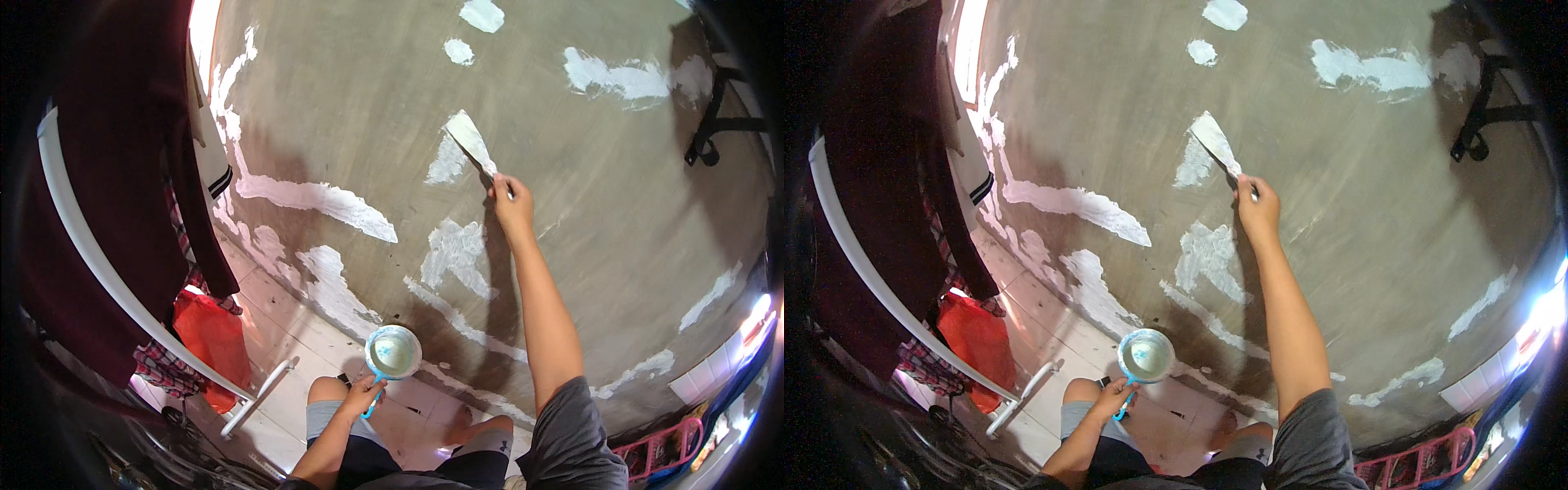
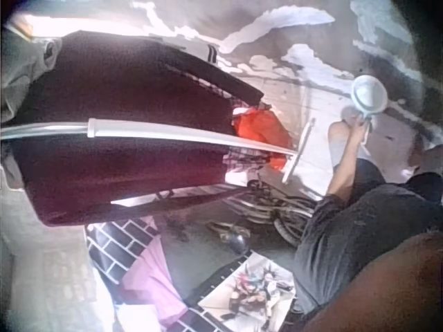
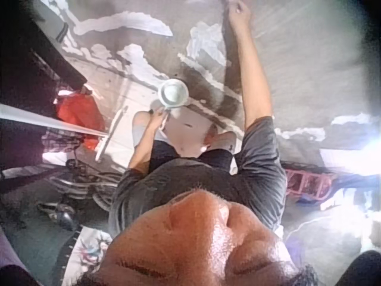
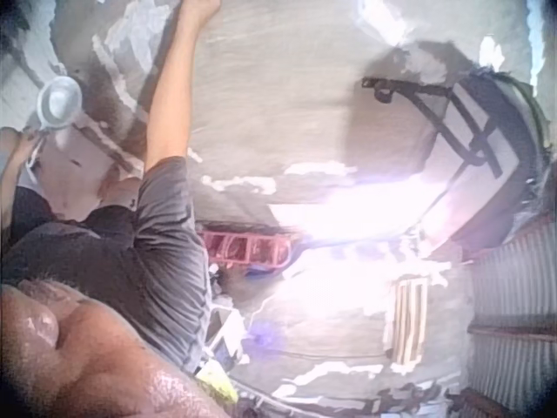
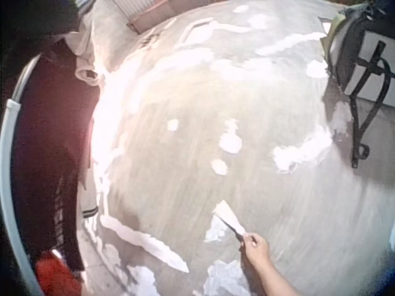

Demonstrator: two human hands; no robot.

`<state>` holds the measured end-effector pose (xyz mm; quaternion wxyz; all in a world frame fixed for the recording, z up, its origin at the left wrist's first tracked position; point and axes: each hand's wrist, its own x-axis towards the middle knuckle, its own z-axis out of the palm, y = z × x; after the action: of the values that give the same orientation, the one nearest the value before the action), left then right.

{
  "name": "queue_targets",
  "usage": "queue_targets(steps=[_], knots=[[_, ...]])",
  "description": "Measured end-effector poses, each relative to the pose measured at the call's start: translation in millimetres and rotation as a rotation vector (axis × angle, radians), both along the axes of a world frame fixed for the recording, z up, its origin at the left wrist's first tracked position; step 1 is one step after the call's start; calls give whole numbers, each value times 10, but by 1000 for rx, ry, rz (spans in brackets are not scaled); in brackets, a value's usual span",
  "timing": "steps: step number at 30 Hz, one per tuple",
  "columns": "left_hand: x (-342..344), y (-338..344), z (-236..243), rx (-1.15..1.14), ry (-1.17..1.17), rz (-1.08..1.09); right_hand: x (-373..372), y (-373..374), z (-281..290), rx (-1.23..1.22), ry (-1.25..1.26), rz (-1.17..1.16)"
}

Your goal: The person applies a white substance to a wall using a putty knife, taking material from a container and smoothing it over several spots on the wall surface.

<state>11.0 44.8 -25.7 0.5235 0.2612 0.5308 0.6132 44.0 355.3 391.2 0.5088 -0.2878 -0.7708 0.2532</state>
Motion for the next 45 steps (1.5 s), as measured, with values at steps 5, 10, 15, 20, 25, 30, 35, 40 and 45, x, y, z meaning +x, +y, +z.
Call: queue_targets(steps=[5, 10, 15, 20, 25, 30, 35, 40, 45], knots=[[-21, -51, 199, -45, 65, -31, 235, -76, -218, 111, 13, -28], [-37, -55, 104, 16, 65, -57, -120, -222, 93, 200, 46, 36], [10, 33, -68, 7, 52, -27, 14, -138, 1, 181, -30, -78], [-32, -15, 11, -17, -15, -54, 171, -283, -371, 73, 5, -36], [-2, -81, 255, -35, 56, -30, -210, -320, -264, 105, 57, 61], [-23, 12, -60, 13, -25, -37, -203, -125, -320, 181, 8, -82], [-6, 3, 69, -13, -38, -34, 210, -178, -796, 122, -15, -157], [-44, -87, 164, -48, 24, -37, -37, -403, -459, 55, 100, 0], [-25, 20, -71, -22, -26, -44, -26, -124, -416, 55, 78, -79]])
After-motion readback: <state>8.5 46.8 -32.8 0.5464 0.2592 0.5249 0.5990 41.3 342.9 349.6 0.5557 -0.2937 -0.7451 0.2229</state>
